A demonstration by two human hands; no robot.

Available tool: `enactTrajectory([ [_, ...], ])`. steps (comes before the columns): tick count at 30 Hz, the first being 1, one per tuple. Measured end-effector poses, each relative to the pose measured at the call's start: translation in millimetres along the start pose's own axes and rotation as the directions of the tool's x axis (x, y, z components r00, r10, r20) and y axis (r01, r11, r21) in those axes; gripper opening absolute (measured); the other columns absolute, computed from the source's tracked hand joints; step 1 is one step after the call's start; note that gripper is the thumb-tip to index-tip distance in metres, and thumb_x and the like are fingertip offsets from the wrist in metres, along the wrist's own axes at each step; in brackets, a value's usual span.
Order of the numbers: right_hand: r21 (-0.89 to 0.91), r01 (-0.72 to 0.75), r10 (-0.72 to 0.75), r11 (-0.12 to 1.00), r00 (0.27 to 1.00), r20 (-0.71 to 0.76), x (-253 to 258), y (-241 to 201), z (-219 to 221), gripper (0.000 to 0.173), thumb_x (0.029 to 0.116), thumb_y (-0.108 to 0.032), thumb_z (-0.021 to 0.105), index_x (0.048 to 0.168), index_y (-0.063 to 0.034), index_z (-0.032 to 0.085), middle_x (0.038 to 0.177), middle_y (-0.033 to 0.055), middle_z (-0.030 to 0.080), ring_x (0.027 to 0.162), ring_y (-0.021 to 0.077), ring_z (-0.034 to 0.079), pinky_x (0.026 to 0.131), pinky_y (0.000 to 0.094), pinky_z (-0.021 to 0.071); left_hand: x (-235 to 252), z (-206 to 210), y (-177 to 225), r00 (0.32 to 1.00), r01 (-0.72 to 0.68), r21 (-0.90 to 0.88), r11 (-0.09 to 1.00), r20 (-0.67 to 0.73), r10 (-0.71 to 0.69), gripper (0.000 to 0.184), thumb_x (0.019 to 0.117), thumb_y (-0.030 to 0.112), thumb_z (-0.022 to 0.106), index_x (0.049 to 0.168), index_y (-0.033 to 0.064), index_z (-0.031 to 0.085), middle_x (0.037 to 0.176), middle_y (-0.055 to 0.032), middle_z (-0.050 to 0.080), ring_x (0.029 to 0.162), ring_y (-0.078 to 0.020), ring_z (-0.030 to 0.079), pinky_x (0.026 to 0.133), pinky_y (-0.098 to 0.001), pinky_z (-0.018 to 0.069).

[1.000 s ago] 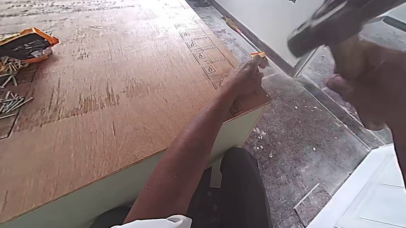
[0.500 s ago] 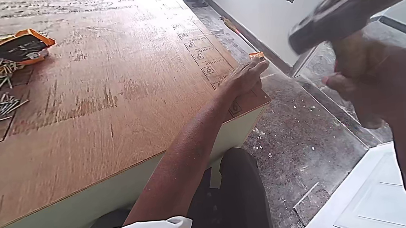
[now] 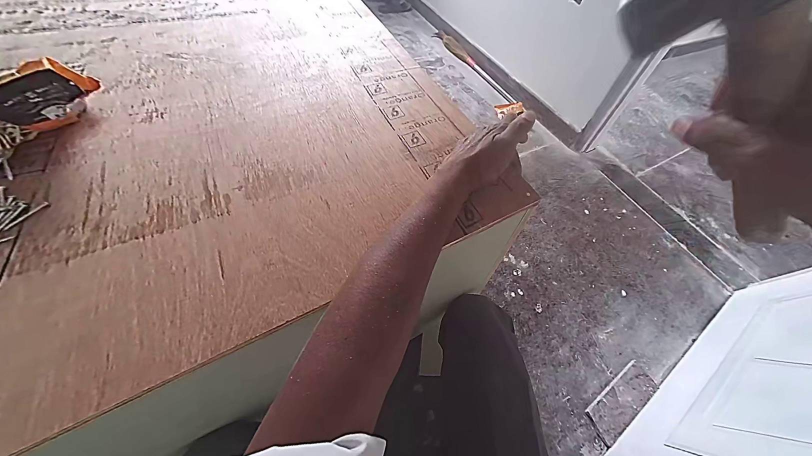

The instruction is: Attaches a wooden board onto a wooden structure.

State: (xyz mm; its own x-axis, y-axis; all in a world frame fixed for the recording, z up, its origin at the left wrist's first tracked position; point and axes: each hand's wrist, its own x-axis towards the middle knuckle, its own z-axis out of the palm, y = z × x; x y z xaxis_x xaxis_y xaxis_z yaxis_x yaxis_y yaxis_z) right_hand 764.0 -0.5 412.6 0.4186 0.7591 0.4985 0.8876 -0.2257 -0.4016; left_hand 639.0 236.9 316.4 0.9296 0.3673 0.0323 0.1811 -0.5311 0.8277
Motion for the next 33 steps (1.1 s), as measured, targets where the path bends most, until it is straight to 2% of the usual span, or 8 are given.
enactTrajectory([
  [3,0.261,0.001,0.031,0.965,0.992,-0.121,11.2,0.2,5.1,0.020,0.0870,-0.023,0.072,0.095,-0.0214,0.054,0.066,-0.0104,0.055,0.046,0.0032,0.053,0.043,0.0242,0.0513,-1.6,-0.9,2.2,1.000,0.013,-0.010,1.000,0.007,-0.012,0.069,0.1118,0.047,0.007,0.136,0.0051,0.055,0.104,-0.0141,0.070,0.103,-0.0279,0.066,0.097,-0.0543,0.0465],
  [7,-0.266,0.021,0.106,0.964,0.884,0.455,-14.2,0.1,46.8,0.020,0.0838,0.004,0.071,0.101,-0.0035,0.063,0.072,0.0126,0.061,0.065,0.0300,0.061,0.057,0.0513,0.0471,-1.7,-0.9,2.1,1.000,-0.012,-0.023,1.000,-0.006,0.012,0.069,0.1127,0.043,0.007,0.137,-0.0008,0.054,0.131,-0.0213,0.061,0.124,-0.0319,0.057,0.107,-0.0561,0.0405],
  [11,-0.327,0.132,0.026,0.936,0.899,0.438,-7.7,1.2,32.5,0.016,0.0819,-0.003,0.074,0.091,-0.0079,0.061,0.062,0.0060,0.054,0.056,0.0249,0.057,0.051,0.0457,0.0422,-1.9,-2.2,2.2,1.000,-0.020,0.006,1.000,-0.007,0.020,0.069,0.1121,0.045,0.007,0.145,0.0037,0.053,0.146,-0.0174,0.056,0.138,-0.0310,0.051,0.114,-0.0607,0.0344],
  [16,-0.015,-0.020,0.020,1.000,1.000,-0.009,-2.7,-12.3,4.6,0.020,0.0869,-0.026,0.072,0.096,-0.0170,0.057,0.067,-0.0027,0.056,0.045,0.0082,0.051,0.039,0.0287,0.0431,-0.7,0.3,2.1,1.000,0.015,-0.039,0.999,0.015,-0.014,0.071,0.1107,0.051,0.006,0.135,0.0045,0.054,0.104,-0.0159,0.070,0.103,-0.0294,0.066,0.096,-0.0551,0.0474],
  [20,-0.285,0.026,0.087,0.958,0.923,0.375,-13.4,-1.5,42.0,0.015,0.0850,-0.001,0.069,0.098,-0.0004,0.061,0.071,0.0161,0.061,0.064,0.0361,0.064,0.055,0.0555,0.0487,-3.8,-1.3,4.2,1.000,0.020,-0.033,0.999,-0.001,-0.020,0.073,0.1115,0.047,0.005,0.133,0.0013,0.057,0.118,-0.0192,0.067,0.117,-0.0318,0.061,0.103,-0.0581,0.0427],
  [23,-0.362,-0.012,0.195,0.932,0.859,0.474,-10.9,20.8,50.1,0.016,0.0846,-0.004,0.075,0.091,-0.0054,0.061,0.070,0.0110,0.059,0.067,0.0315,0.062,0.058,0.0525,0.0466,3.6,1.7,-2.4,1.000,0.001,-0.053,0.999,0.002,-0.001,0.074,0.1098,0.052,0.003,0.139,0.0042,0.051,0.102,-0.0165,0.069,0.101,-0.0297,0.066,0.096,-0.0535,0.0487],
  [27,0.118,-0.406,0.339,0.906,0.865,0.371,-32.2,40.8,68.9,0.020,0.0925,-0.006,0.074,0.105,-0.0022,0.059,0.069,0.0087,0.058,0.051,0.0162,0.055,0.050,0.0338,0.0504,1.1,1.7,-6.9,0.999,-0.002,-0.029,1.000,0.043,0.004,0.074,0.1090,0.055,0.004,0.137,0.0077,0.053,0.093,-0.0112,0.069,0.091,-0.0251,0.067,0.091,-0.0505,0.0502],
  [33,0.637,-0.639,0.478,0.430,0.760,0.440,-71.6,46.0,120.5,0.016,0.0928,0.001,0.065,0.105,-0.0028,0.055,0.060,0.0007,0.052,0.040,0.0071,0.047,0.040,0.0206,0.0455,3.9,-0.2,-13.2,0.980,-0.154,0.073,0.985,0.134,0.144,0.069,0.1090,0.054,0.013,0.133,0.0107,0.061,0.099,-0.0082,0.074,0.100,-0.0214,0.069,0.099,-0.0508,0.0482],
])
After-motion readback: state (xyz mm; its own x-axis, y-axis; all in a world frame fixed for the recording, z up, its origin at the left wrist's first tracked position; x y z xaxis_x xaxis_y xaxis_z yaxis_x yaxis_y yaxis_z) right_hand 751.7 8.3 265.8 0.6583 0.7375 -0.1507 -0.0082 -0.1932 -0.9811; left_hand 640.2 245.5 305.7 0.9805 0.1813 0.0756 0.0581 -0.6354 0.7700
